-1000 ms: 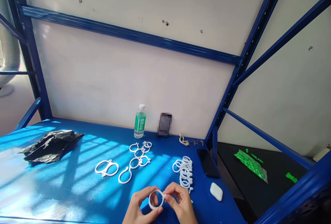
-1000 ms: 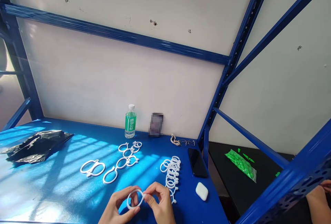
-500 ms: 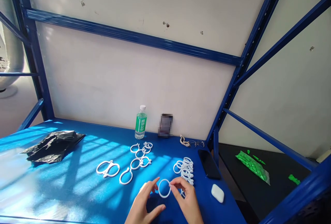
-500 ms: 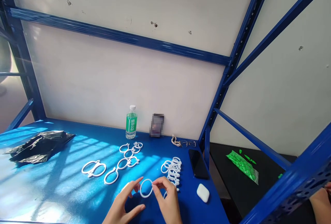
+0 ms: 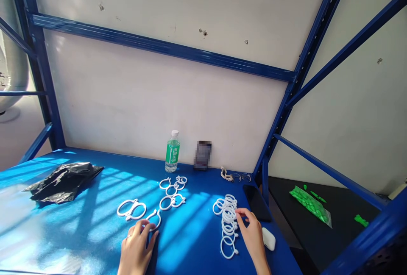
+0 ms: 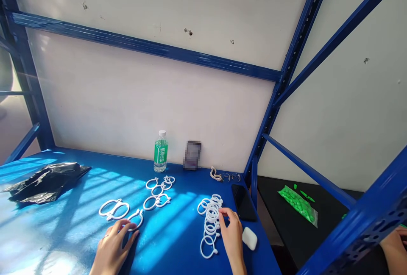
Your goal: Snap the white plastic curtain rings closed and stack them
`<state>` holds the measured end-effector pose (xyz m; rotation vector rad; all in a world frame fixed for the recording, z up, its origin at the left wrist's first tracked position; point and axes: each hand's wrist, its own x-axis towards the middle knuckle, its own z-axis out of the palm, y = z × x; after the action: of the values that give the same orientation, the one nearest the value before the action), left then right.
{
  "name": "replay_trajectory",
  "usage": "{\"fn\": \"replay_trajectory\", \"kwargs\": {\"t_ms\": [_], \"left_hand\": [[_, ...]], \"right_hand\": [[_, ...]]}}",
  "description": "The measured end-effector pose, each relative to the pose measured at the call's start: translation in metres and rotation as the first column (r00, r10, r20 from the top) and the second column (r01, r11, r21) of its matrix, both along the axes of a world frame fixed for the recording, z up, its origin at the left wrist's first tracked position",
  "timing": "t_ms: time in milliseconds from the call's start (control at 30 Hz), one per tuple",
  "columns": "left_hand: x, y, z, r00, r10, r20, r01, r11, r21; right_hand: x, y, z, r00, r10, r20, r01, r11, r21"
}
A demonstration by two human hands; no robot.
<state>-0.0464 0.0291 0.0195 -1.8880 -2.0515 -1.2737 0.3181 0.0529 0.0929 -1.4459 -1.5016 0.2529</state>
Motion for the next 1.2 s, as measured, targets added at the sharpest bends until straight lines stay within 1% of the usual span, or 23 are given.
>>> {"fn": "replay_trajectory", "kwargs": {"t_ms": [100,133,200,300,367,433,467,567,667,733,800,867,933,967,1067,1133,1200], "left_hand": [[0.005,0.0,0.004,0.997,-0.043,0.063,0.041,0.999,0.032],[0.007,-0.001,0.007,0.992,-0.076,0.101,0.07,0.996,0.055],[0.014,-0.003,0.016,0.965,-0.178,0.19,0.163,0.982,0.091],[0.028,-0.01,0.037,0.881,-0.356,0.313,0.343,0.934,0.095],[0.04,-0.017,0.053,0.816,-0.434,0.381,0.442,0.894,0.073],[0.053,-0.025,0.068,0.757,-0.473,0.451,0.499,0.864,0.07],[0.06,-0.029,0.074,0.728,-0.475,0.494,0.5,0.861,0.091],[0.074,-0.037,0.085,0.645,-0.508,0.57,0.545,0.83,0.123],[0.077,-0.04,0.089,0.606,-0.57,0.554,0.635,0.767,0.095],[0.076,-0.04,0.09,0.59,-0.609,0.53,0.684,0.726,0.072],[0.074,-0.041,0.091,0.578,-0.63,0.519,0.707,0.704,0.068],[0.074,-0.041,0.091,0.568,-0.635,0.524,0.713,0.697,0.073],[0.074,-0.042,0.088,0.56,-0.623,0.546,0.702,0.707,0.087],[0.075,-0.042,0.086,0.558,-0.607,0.566,0.687,0.72,0.094],[0.079,-0.039,0.076,0.563,-0.538,0.628,0.632,0.77,0.093],[0.086,-0.037,0.071,0.582,-0.493,0.647,0.587,0.805,0.085],[0.095,-0.037,0.068,0.606,-0.454,0.654,0.53,0.843,0.093]], "right_hand": [[0.0,0.001,-0.002,1.0,0.007,-0.002,-0.007,1.0,0.015],[-0.001,0.001,-0.001,1.0,0.008,0.0,-0.008,1.0,0.025],[-0.002,-0.001,0.003,1.0,0.006,0.005,-0.006,0.999,0.052],[-0.009,-0.007,0.01,1.0,0.03,-0.005,-0.03,0.997,0.07],[-0.018,-0.012,0.016,0.996,0.09,-0.025,-0.089,0.995,0.054],[-0.029,-0.018,0.02,0.983,0.174,-0.052,-0.172,0.984,0.038],[-0.035,-0.02,0.022,0.974,0.217,-0.071,-0.215,0.976,0.032],[-0.054,-0.027,0.021,0.929,0.333,-0.162,-0.338,0.941,-0.007],[-0.068,-0.03,0.012,0.849,0.43,-0.306,-0.473,0.877,-0.08],[-0.075,-0.031,0.003,0.783,0.465,-0.414,-0.548,0.83,-0.103],[-0.079,-0.031,-0.006,0.719,0.48,-0.502,-0.6,0.794,-0.101],[-0.083,-0.03,-0.014,0.671,0.487,-0.559,-0.63,0.772,-0.084],[-0.086,-0.03,-0.018,0.643,0.487,-0.591,-0.638,0.768,-0.062],[-0.087,-0.03,-0.019,0.64,0.481,-0.6,-0.631,0.774,-0.052],[-0.09,-0.031,-0.02,0.648,0.459,-0.607,-0.602,0.798,-0.039],[-0.092,-0.033,-0.02,0.65,0.452,-0.611,-0.592,0.805,-0.035],[-0.093,-0.036,-0.02,0.646,0.45,-0.617,-0.589,0.808,-0.027]]}}
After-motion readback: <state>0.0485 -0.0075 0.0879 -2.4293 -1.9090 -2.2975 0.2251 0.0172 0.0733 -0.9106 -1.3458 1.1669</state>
